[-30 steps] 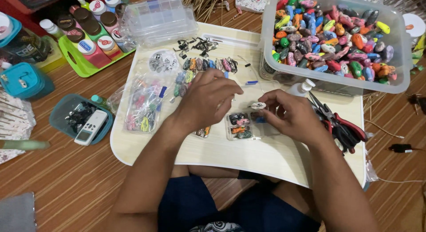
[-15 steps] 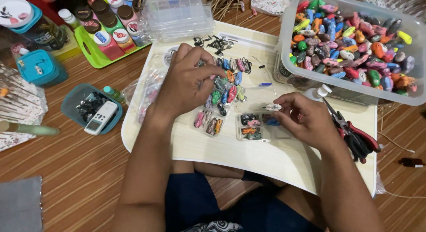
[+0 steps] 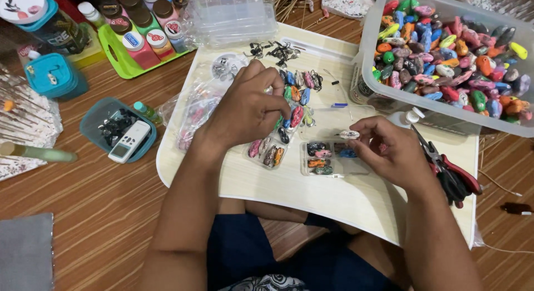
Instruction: Assembling and sorting fishing lures into a plastic organizer box using glue and pliers.
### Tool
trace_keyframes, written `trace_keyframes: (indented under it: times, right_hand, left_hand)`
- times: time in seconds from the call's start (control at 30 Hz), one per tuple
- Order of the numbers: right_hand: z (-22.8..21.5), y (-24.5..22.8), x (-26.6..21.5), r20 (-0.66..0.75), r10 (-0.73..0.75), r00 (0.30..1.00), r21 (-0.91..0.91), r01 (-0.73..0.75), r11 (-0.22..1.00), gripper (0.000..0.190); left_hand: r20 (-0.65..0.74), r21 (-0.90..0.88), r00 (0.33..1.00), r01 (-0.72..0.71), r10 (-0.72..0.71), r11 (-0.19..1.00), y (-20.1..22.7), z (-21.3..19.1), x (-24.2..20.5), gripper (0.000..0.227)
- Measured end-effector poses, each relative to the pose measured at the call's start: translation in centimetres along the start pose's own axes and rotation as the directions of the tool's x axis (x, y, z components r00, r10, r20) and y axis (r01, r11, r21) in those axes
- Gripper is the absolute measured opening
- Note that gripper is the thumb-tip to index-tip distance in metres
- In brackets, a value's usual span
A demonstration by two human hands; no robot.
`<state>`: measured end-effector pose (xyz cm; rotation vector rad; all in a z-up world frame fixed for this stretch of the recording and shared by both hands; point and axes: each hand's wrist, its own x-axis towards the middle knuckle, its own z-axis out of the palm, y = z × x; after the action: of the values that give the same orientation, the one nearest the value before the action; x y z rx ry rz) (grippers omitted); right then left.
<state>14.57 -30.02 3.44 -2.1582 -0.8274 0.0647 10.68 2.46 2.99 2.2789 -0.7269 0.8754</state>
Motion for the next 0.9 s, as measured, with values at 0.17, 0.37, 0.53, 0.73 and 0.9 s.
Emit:
trace_keyframes:
  times: [0.17,0.37,0.53,0.73,0.9]
  right_hand:
    - [-0.1,0.0,0.0,0.004,-0.007,1.0,-0.004,0.007,1.0,0.025]
    - [0.0,-0.6,0.0,-0.004,0.001,1.0,0.01,-0.001,1.0,0.024]
    - [0.1,-0.8,0.1,0.011,-0.011,1.0,-0.003,0.011,1.0,0.024]
    - [0.3,-0.1,0.0,0.0,-0.008,1.0,0.0,0.008,1.0,0.025]
    - [0.3,-0.4,0.0,0.0,-0.021,1.0,-0.013,0.021,1.0,0.024]
  left_hand:
    - [0.047,-0.064,0.998,0.04,-0.037,0.997,2.1,-1.0,0.0,0.029]
    - [0.138,-0.01,0.99,0.041,-0.039,0.999,3.9,-1.9,-2.1,0.018]
    - [0.186,0.075,0.979,0.076,-0.089,0.994,4.4,-2.3,-3.9,0.012]
    - [0.296,0.113,0.931,0.188,-0.213,0.976,5.1,-2.6,-5.0,0.012]
    - [0.423,0.145,0.86,0.246,-0.284,0.958,6.1,-2.6,-5.3,0.057]
